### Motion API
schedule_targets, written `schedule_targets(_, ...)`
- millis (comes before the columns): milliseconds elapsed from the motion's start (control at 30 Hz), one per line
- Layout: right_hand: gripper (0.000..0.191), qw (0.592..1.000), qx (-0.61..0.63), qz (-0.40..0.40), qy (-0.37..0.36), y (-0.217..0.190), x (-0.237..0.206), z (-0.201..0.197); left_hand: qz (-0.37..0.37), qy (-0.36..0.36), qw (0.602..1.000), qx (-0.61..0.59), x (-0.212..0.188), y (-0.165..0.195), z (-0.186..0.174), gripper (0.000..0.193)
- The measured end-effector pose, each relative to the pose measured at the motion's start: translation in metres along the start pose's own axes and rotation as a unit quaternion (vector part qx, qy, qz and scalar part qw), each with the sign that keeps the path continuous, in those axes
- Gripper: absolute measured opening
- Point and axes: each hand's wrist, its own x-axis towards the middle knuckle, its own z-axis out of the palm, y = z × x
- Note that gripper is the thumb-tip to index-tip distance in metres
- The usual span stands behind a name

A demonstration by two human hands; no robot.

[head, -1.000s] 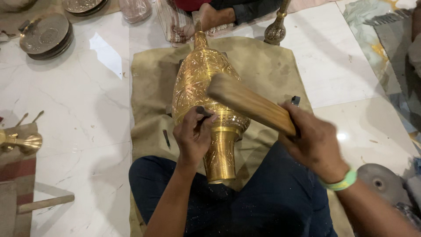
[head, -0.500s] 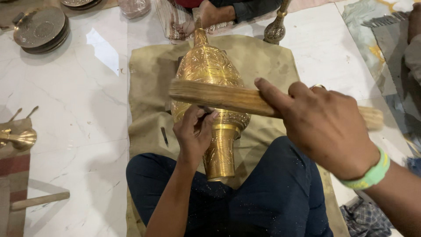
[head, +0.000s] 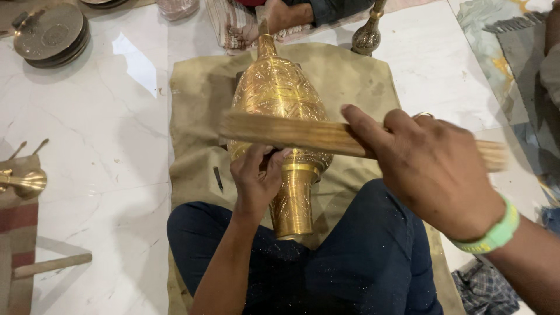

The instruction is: The person sits on the workshop floor holding a chisel against a large brass vase resting on a cloth-covered support and strikes the chisel with a wooden mallet to carve decorative patterns into the metal. The person repositions the chisel repeatedly around the vase body and neck to continue the engraved design.

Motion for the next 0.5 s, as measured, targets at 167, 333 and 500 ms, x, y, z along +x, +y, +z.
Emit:
schedule_targets(167,0.056,0.996,-0.081,0.03,0.021,0.0,-0.006,0.008,-0.009,-0.01,1.0,0.001,0.001,0.001,-0.003,0.023)
schedule_targets(333,0.061,0.995,0.053,-0.002,0.088,0.003,-0.005,0.013,0.018,-0.012,1.0,0.013,0.0,-0.002,-0.002,0.026)
schedule_targets(500,0.059,0.998,0.021,0.02,0.051,-0.001,-0.014,0.01,-0.002,-0.036,0.999,-0.009,-0.005,-0.009,-0.004,0.026)
